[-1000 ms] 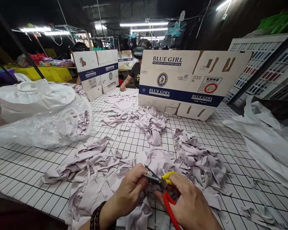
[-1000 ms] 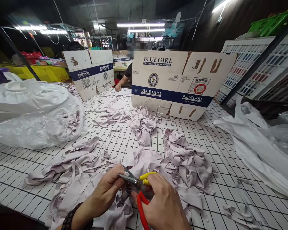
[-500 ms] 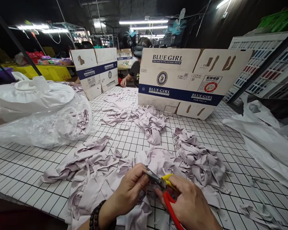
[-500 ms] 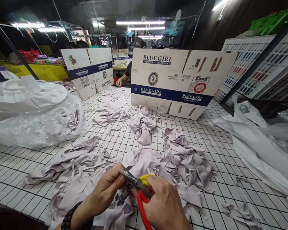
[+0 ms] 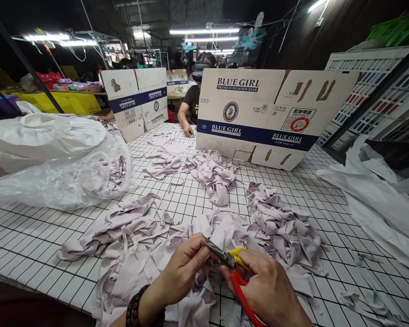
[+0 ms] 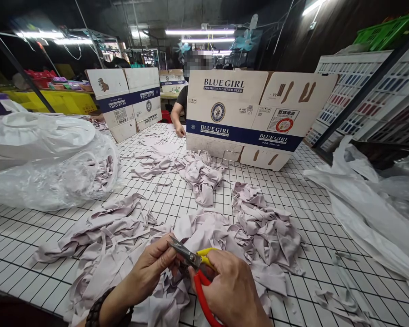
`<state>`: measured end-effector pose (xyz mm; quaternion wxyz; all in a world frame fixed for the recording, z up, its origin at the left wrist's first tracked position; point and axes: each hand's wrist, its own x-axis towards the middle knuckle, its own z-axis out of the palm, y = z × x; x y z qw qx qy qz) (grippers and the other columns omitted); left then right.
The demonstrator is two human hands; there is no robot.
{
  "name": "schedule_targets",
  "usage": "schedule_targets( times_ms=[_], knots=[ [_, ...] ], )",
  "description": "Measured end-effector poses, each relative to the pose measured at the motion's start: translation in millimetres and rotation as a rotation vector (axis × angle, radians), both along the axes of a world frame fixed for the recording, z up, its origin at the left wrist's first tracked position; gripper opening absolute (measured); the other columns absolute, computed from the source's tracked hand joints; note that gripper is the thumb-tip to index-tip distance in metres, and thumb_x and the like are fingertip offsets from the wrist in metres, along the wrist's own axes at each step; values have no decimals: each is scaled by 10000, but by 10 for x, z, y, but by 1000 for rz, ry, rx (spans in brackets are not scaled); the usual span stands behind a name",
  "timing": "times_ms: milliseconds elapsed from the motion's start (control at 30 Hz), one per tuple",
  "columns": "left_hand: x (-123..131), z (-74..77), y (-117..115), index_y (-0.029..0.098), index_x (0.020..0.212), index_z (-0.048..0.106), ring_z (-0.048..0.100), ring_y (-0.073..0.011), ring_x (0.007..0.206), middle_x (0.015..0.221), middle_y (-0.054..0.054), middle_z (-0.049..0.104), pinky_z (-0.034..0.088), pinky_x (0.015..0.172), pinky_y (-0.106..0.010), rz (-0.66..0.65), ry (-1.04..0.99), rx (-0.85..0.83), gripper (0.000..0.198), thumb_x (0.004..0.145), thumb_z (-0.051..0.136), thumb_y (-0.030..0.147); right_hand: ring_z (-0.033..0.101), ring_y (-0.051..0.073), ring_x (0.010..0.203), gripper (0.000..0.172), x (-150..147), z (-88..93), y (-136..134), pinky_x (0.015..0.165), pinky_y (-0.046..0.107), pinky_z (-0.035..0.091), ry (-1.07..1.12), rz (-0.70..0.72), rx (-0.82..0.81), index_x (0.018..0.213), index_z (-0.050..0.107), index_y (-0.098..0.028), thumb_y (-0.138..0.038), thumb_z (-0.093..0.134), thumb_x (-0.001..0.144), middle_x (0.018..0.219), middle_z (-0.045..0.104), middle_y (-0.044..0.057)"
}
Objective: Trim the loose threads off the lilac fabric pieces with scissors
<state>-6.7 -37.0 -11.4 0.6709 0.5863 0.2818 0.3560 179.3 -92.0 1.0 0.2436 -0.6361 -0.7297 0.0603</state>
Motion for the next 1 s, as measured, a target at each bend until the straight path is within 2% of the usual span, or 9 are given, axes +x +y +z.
schedule_targets(
  times_ms=[200,367,467,600,700,800,867,933,1000],
  knots=[
    [-12,-40,7,136,817,644,520,-90,595,751,-13,527,421,563,-209,12,-37,-92,387,917,546,497,350,106,462,433,-7,-26,24,472,236,266,85,4,-38,553,302,-223,-424,610,783,499,380,-53],
    [1,-53,18,126,814,632,532,-90,564,703,-4,538,419,565,-214,1,-101,-159,383,904,571,493,423,125,549,313,95,-12,93,511,226,349,462,12,-425,691,497,-215,-464,676,753,598,460,-47],
    [22,-98,48,126,821,627,515,-85,542,682,4,535,401,550,-209,0,-157,-212,388,880,597,509,473,135,587,404,125,-199,223,558,240,397,703,-45,-522,951,567,-220,-417,772,664,678,531,-51],
    [-1,-128,80,138,924,648,487,-81,581,743,0,555,395,586,-207,123,-122,-205,389,856,622,520,430,118,550,339,21,-408,364,510,230,362,978,-57,-506,771,517,-213,-375,774,621,621,489,-58],
    [-24,-64,60,201,1159,609,546,-134,789,891,-6,597,432,725,-223,93,-7,-111,514,722,805,388,417,106,554,356,-81,-229,356,511,224,367,1138,58,-542,722,465,-212,-440,737,694,635,462,-54],
    [-20,21,51,191,1082,663,567,-152,808,874,-1,626,443,744,-237,-213,30,-115,465,684,833,361,460,109,590,373,-105,105,365,562,223,414,1221,129,-557,732,494,-204,-435,784,695,657,481,-49],
    [-41,80,122,174,1003,692,585,-143,760,831,-5,645,457,722,-241,-298,38,-151,356,761,756,427,533,133,638,389,-37,243,412,588,232,448,1200,58,-513,722,507,-210,-443,812,663,696,544,-28],
    [-115,171,307,167,963,693,611,-140,711,807,-16,670,480,670,-242,-239,92,-183,350,793,708,473,625,214,846,395,110,237,439,704,279,499,1161,-59,-451,671,513,-214,-472,811,651,817,632,24],
    [-249,328,623,148,873,689,626,-140,648,759,-32,681,493,592,-235,-77,182,-187,333,808,691,474,605,294,1059,406,310,89,396,860,346,496,1097,-152,-401,583,522,-216,-518,779,669,851,670,62]
  ],
)
